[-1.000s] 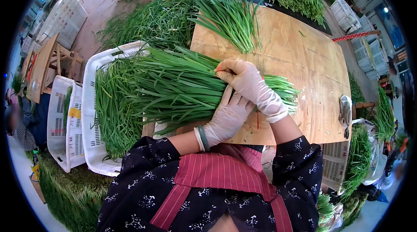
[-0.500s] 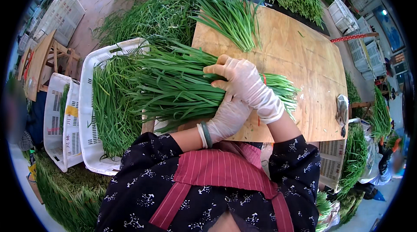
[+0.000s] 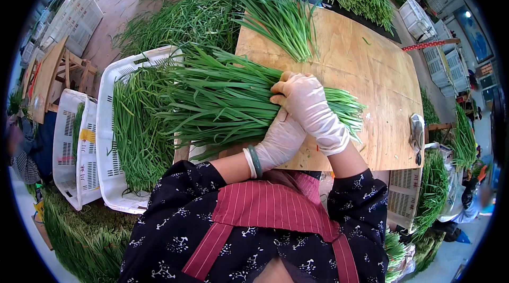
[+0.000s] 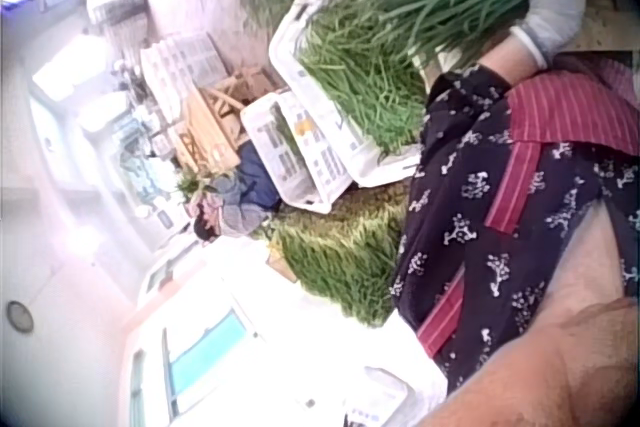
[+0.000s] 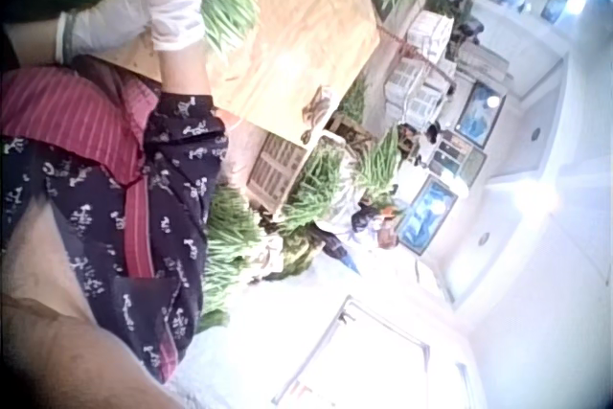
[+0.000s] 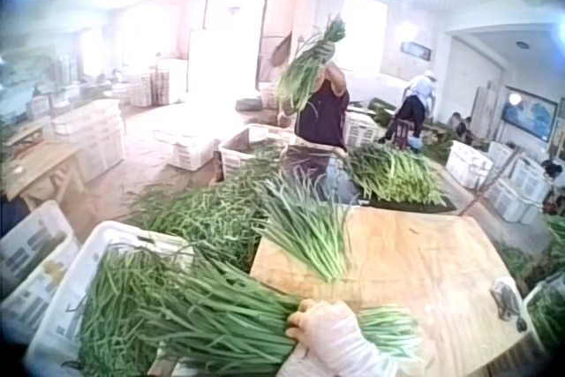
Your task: The person gathers green onions into bunches, aligns the stalks, wraps them with a red rubber band to secure the bundle, and places the finished bunches aside.
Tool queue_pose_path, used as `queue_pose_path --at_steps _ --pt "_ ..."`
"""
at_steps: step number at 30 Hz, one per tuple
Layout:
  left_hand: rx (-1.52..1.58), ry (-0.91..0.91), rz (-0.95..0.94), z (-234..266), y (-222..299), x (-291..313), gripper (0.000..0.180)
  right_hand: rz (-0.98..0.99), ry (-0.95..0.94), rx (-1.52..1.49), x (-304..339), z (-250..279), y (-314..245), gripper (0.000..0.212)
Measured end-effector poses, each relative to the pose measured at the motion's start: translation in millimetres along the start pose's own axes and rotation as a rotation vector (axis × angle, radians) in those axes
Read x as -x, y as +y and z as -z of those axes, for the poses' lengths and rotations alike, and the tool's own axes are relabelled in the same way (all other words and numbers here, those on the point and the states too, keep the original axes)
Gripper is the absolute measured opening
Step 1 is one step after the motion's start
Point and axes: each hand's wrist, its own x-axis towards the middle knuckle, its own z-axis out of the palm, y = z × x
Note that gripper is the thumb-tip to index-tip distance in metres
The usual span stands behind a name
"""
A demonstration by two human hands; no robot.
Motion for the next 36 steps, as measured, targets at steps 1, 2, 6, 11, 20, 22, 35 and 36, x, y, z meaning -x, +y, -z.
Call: queue_pose_path --at_steps 1,2,6,11,20,22,35,36 --pt "0.020 -0.012 -0.019 2 1 0 0.044 -0.024 -0.004 -0.057 0 -2 0 0.018" --pt "0.040 -0.024 -0.038 4 1 0 0.043 -0.047 -0.007 -0.114 0 -3 1 0.017" --pt "0.084 0.001 -0.046 31 -4 3 0.043 -0.297 -0.235 -0.630 -4 8 7 0.015" --pt "0.201 0.086 -0.057 27 -5 4 0.050 -0.344 -0.253 -0.796 1 10 16 0.019" --pt "0.070 0.064 -0.022 38 -4 -10 0.080 -0.034 0.155 -0.967 -5 49 41 0.029" --pt "0.026 0.000 -0.019 39 -15 -18 0.094 -0.148 0.398 -0.734 -9 60 59 0.033" --pt "0.114 -0.253 0.040 34 -48 -91 0.111 -0.321 0.234 0.167 32 -15 119 0.046" --pt "0.145 -0.291 0.064 32 -52 -87 0.110 -0.330 0.166 0.149 28 -16 113 0.046"
